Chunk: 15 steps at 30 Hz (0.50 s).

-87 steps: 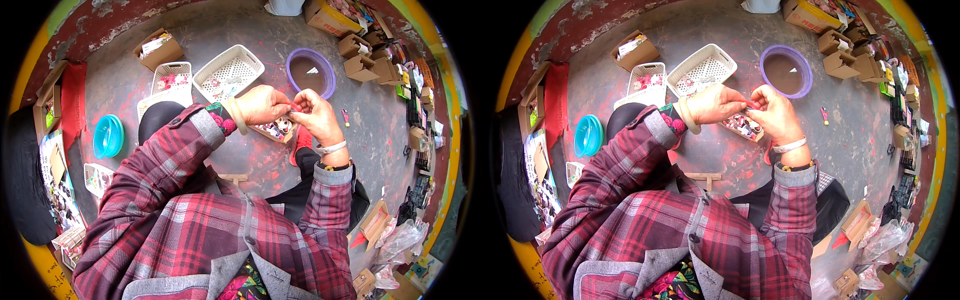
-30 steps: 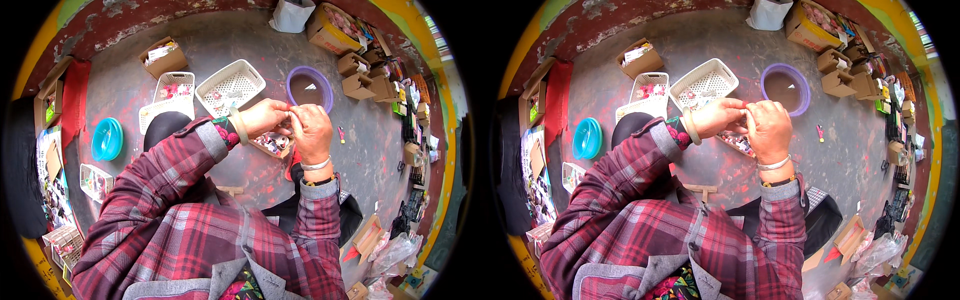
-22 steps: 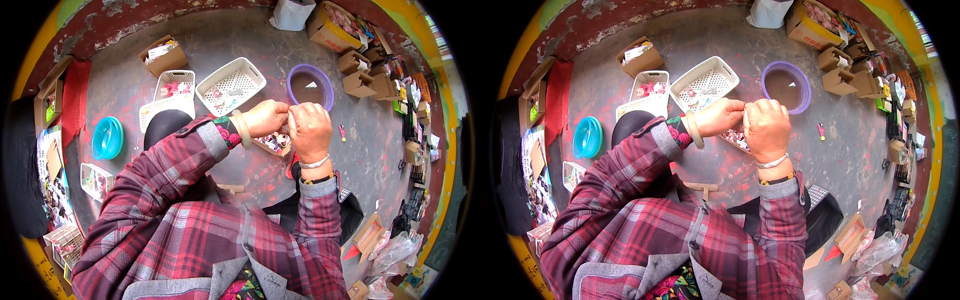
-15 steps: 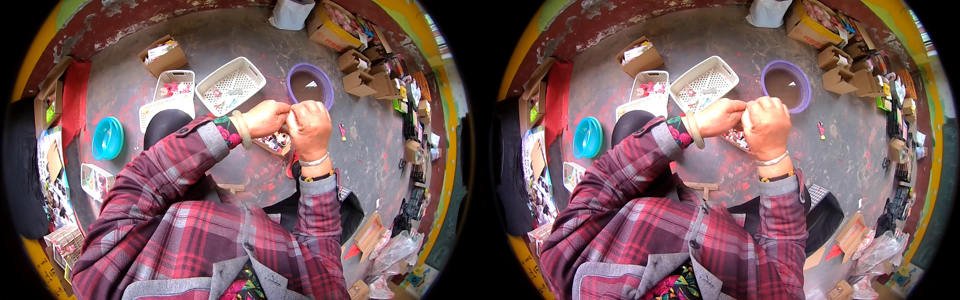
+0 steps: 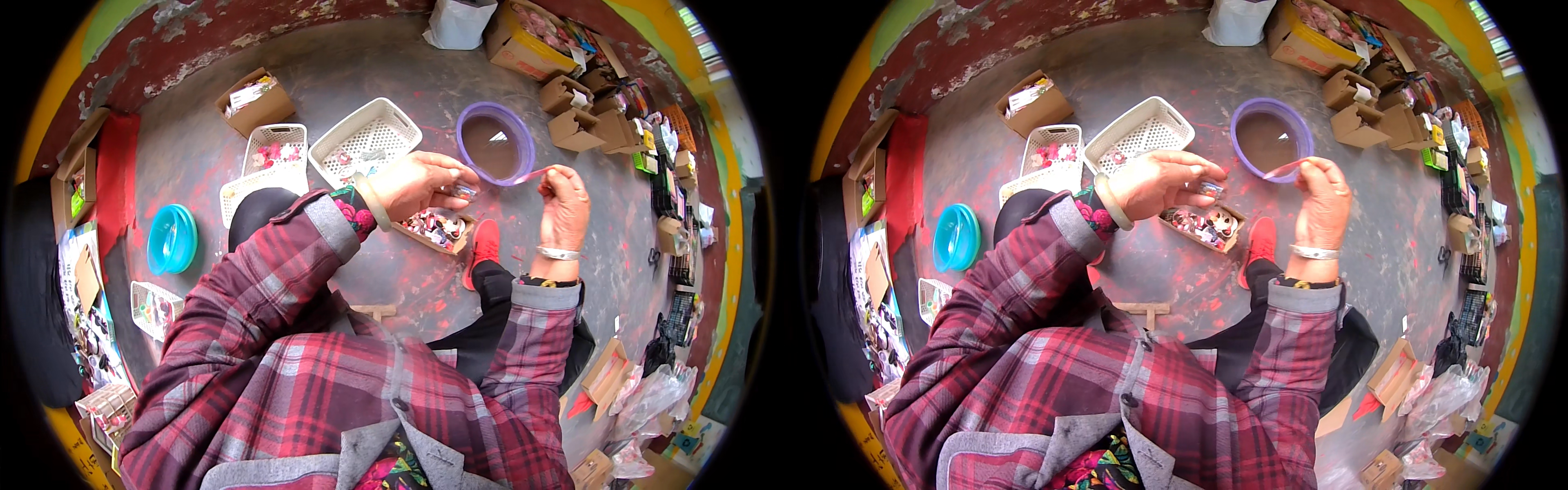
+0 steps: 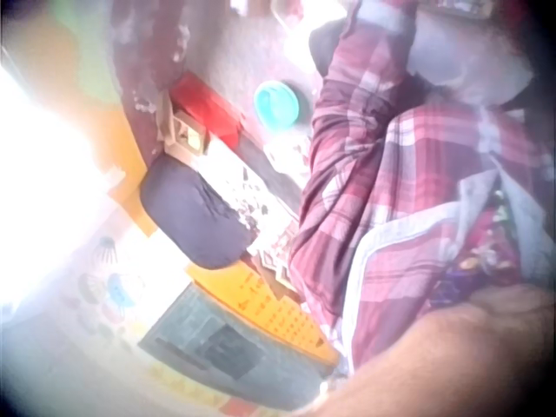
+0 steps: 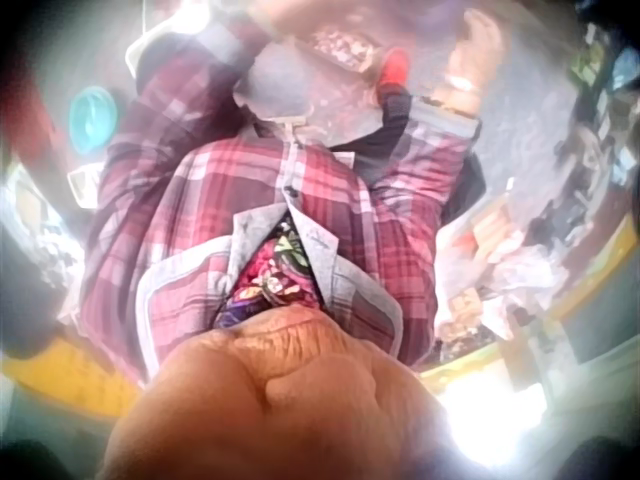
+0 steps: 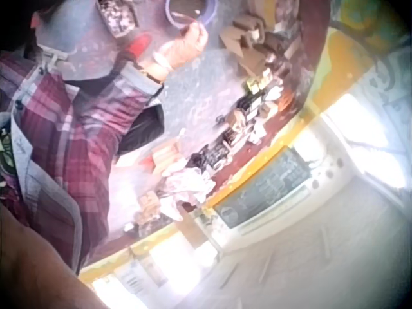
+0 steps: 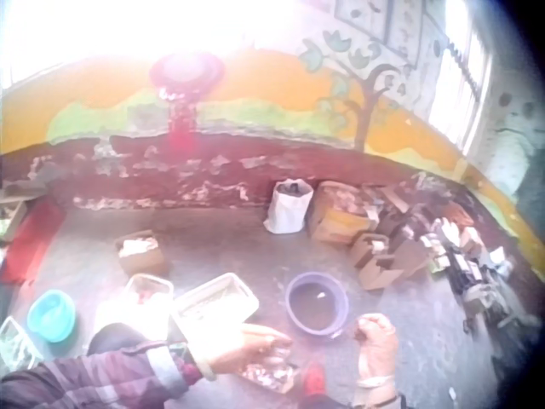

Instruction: The person sits on the floor and sorts small colorful decorations from a cardboard box into white plastic baskets. They pick up items one by one, inspect them, and place them into different baskets based on type or color.

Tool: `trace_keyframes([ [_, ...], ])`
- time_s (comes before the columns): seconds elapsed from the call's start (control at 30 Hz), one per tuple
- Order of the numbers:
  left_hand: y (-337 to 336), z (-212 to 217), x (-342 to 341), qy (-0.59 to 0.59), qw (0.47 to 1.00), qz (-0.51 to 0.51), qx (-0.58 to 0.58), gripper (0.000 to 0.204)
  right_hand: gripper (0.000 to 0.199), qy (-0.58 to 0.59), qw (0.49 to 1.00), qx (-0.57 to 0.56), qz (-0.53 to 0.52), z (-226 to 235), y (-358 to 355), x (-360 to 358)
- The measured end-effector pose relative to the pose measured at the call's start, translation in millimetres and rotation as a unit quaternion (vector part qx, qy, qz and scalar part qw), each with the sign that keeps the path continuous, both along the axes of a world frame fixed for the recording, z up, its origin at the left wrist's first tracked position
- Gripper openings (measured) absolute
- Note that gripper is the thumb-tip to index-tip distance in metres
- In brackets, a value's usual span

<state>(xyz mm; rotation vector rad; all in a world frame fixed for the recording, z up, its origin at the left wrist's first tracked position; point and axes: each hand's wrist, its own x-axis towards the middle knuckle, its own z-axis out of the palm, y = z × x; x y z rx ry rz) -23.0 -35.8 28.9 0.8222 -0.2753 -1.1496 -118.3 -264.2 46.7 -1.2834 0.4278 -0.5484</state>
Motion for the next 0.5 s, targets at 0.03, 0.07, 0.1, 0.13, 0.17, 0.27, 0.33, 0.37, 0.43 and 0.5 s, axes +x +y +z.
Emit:
trace_keyframes([
  [0.03,1,3,-1,-0.010,1.000,0.009,0.016,0.026,0.008,0.007,1.000,0.000,-0.018,0,-15,-4],
  [0.07,1,3,-1,-0.008,1.000,0.013,0.021,0.026,0.008,0.013,0.999,0.000,-0.036,-2,-30,-8],
  [0.1,1,3,-1,-0.006,1.000,0.016,0.025,0.026,0.008,0.055,0.996,-0.042,-0.053,-1,-42,-12],
  [0.13,0,1,-1,-0.002,0.999,0.018,0.028,0.026,0.007,0.099,0.989,-0.084,-0.072,-2,-55,-17],
  [0.17,-1,0,0,0.004,1.000,0.017,0.025,0.026,0.007,0.142,0.978,-0.126,-0.090,-4,-69,-22],
  [0.27,-3,-1,-2,-0.008,1.000,0.015,0.020,0.026,0.006,0.286,0.903,-0.292,-0.134,-28,-125,-46],
  [0.33,-6,1,-4,-0.014,0.999,0.016,0.028,0.026,0.008,0.339,0.844,-0.386,-0.152,-56,-167,-71],
  [0.37,-7,-1,-4,-0.010,0.999,0.015,0.028,0.026,0.010,0.364,0.811,-0.430,-0.158,-68,-183,-81],
  [0.43,-8,-2,-5,-0.005,0.999,0.018,0.028,0.026,0.013,0.384,0.791,-0.451,-0.156,-82,-203,-100],
  [0.5,-9,-2,-6,-0.004,0.999,0.021,0.035,0.026,0.014,0.407,0.762,-0.485,-0.136,-85,-211,-112],
])
